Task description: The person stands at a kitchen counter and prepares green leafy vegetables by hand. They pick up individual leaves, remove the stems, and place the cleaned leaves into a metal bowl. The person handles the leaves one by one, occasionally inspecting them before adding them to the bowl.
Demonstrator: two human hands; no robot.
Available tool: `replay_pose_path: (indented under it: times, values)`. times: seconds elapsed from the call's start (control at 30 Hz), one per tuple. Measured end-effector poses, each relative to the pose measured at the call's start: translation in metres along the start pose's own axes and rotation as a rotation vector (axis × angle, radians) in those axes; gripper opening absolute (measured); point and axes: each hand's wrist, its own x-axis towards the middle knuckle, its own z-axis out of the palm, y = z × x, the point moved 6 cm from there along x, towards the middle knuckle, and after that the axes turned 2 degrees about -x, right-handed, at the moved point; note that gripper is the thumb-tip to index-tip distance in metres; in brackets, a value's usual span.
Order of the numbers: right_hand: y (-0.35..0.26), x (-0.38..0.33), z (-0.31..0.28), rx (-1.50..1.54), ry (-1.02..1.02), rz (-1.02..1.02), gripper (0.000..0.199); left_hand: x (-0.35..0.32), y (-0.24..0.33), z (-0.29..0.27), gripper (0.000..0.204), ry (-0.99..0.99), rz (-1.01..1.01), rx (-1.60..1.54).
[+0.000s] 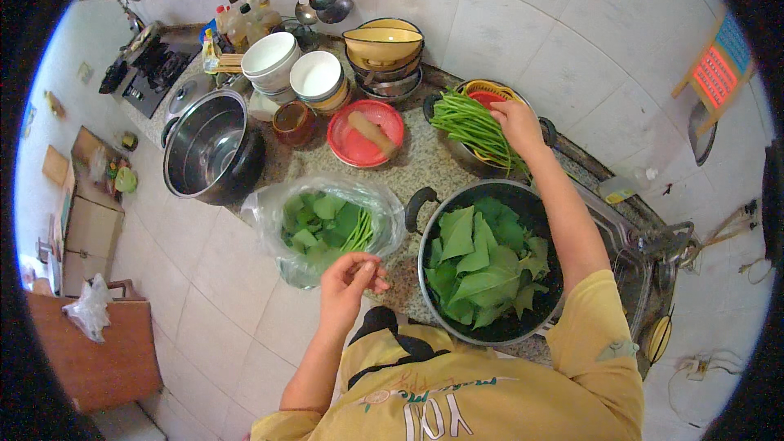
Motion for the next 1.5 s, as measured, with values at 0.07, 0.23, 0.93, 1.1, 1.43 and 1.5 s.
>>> replay_pose_path:
  times: [0.07,0.23,0.93,1.1,1.43,1.5]
  values:
    - [0.004,0.0,0.002,-0.024,0.026,-0.017,0.024,0.002,-0.002,0.002,0.016,-0.026,0.008,-0.006]
    - [0.0,-0.001,0.002,-0.08,-0.022,0.024,0.029,0.006,-0.002,0.007,0.015,-0.07,-0.001,0.017]
    - [-0.022,-0.012,-0.014,-0.034,0.168,0.05,0.03,0.025,0.018,-0.022,0.01,0.024,0.376,0.871]
    - [-0.07,-0.056,-0.033,0.183,0.275,-0.094,0.023,0.057,0.014,-0.042,0.011,0.039,0.387,1.155]
    - [-0.109,-0.169,-0.041,0.528,0.043,0.137,0.015,0.094,-0.055,-0.053,0.035,-0.111,-0.159,1.524]
    - [-0.104,-0.184,-0.04,0.549,0.042,0.218,0.014,0.095,-0.052,-0.049,0.036,-0.041,0.051,1.484]
